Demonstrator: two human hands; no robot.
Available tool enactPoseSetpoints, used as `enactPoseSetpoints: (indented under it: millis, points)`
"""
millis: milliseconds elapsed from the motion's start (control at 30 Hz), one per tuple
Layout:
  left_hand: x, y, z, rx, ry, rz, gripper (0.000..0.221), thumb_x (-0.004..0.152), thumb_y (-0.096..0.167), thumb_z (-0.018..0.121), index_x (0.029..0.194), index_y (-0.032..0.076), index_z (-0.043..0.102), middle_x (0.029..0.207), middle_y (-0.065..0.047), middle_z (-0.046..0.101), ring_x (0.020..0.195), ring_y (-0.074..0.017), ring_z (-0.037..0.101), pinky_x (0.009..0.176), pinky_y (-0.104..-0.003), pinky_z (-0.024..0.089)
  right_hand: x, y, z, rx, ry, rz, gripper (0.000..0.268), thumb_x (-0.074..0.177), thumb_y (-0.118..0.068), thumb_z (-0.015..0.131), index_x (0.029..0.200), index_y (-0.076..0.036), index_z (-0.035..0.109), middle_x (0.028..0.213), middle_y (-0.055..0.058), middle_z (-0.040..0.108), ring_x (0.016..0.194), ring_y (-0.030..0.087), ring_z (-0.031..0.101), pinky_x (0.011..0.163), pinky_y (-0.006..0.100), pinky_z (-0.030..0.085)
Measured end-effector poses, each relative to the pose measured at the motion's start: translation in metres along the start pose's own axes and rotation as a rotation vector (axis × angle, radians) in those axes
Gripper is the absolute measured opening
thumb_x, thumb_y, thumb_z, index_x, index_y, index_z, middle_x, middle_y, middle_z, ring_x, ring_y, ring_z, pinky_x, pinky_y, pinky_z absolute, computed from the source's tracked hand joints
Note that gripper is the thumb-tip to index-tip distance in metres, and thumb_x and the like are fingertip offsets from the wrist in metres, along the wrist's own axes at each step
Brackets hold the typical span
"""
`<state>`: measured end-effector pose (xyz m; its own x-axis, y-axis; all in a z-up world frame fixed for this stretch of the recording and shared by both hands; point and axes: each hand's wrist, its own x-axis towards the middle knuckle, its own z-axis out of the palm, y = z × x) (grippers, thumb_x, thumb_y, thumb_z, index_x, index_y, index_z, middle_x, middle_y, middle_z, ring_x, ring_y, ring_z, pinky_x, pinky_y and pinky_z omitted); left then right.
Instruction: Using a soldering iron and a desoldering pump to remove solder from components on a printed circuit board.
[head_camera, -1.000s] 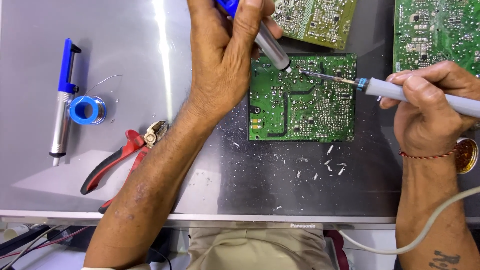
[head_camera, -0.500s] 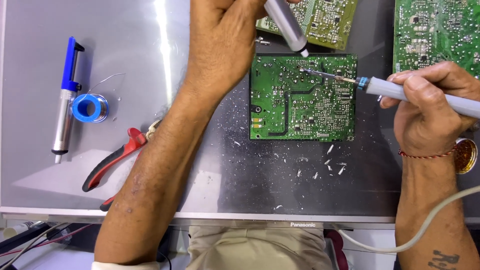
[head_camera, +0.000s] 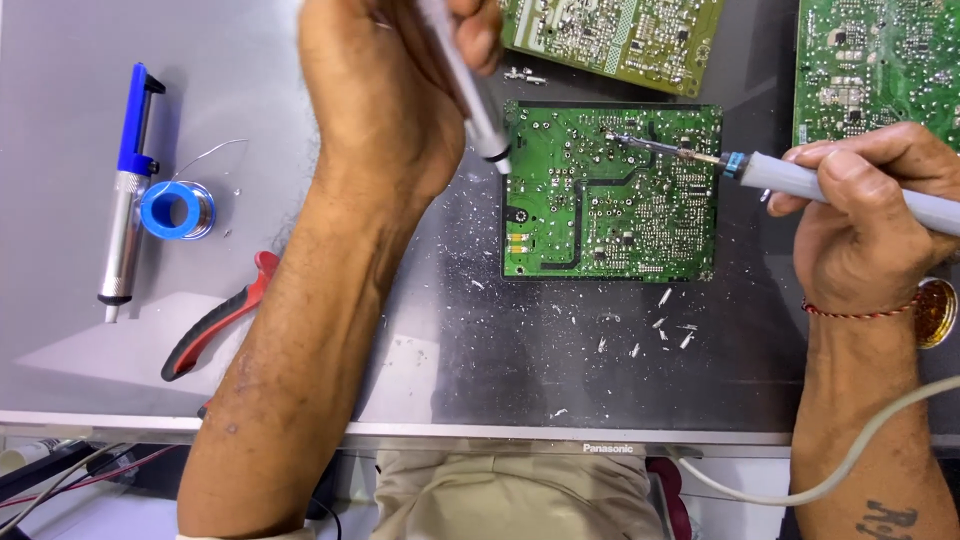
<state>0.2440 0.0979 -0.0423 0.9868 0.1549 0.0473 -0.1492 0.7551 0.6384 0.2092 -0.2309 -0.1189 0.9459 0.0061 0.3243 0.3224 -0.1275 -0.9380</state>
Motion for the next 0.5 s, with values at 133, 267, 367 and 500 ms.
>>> enactPoseSetpoints:
  millis: [133, 267, 367, 500]
  points:
    - [-0.012, 0.012, 0.016, 0.009, -0.032, 0.039, 0.021, 0.074, 0.028, 0.049, 0.064, 0.01, 0.049, 0.058, -0.006, 0.041, 0.049, -0.0154, 0.039, 0.042, -0.028, 0.029, -0.001, -0.001, -0.001, 0.015, -0.012, 0.001, 0.017, 0.101, -0.012, 0.058, 0.097, 0.004, 0.056, 0.098, 0.021, 0.063, 0.071, 0.03, 0.065, 0.074, 0.036, 0.061]
    - [-0.015, 0.016, 0.019, 0.077, -0.054, 0.094, 0.02, 0.072, 0.028, 0.049, 0.065, 0.01, 0.046, 0.058, -0.004, 0.038, 0.051, -0.0151, 0.039, 0.042, -0.027, 0.026, -0.001, -0.002, 0.001, -0.01, 0.001, -0.002, 0.016, 0.1, -0.01, 0.057, 0.098, 0.006, 0.057, 0.098, 0.022, 0.063, 0.07, 0.031, 0.064, 0.074, 0.037, 0.06]
    - [-0.016, 0.02, 0.021, 0.135, -0.057, 0.078, 0.02, 0.072, 0.03, 0.051, 0.065, 0.012, 0.045, 0.057, -0.001, 0.035, 0.05, -0.0125, 0.036, 0.041, -0.025, 0.023, -0.001, -0.004, 0.002, -0.013, 0.001, -0.005, 0.015, 0.101, -0.008, 0.056, 0.097, 0.007, 0.057, 0.097, 0.023, 0.062, 0.07, 0.031, 0.064, 0.071, 0.036, 0.06]
    - [-0.018, 0.022, 0.027, 0.248, 0.019, 0.049, 0.019, 0.066, 0.03, 0.05, 0.062, 0.011, 0.048, 0.056, -0.001, 0.041, 0.047, -0.0094, 0.033, 0.04, -0.023, 0.019, -0.001, -0.002, 0.0, -0.01, -0.006, -0.001, 0.015, 0.102, -0.009, 0.057, 0.097, 0.006, 0.056, 0.099, 0.022, 0.063, 0.071, 0.031, 0.065, 0.071, 0.037, 0.061]
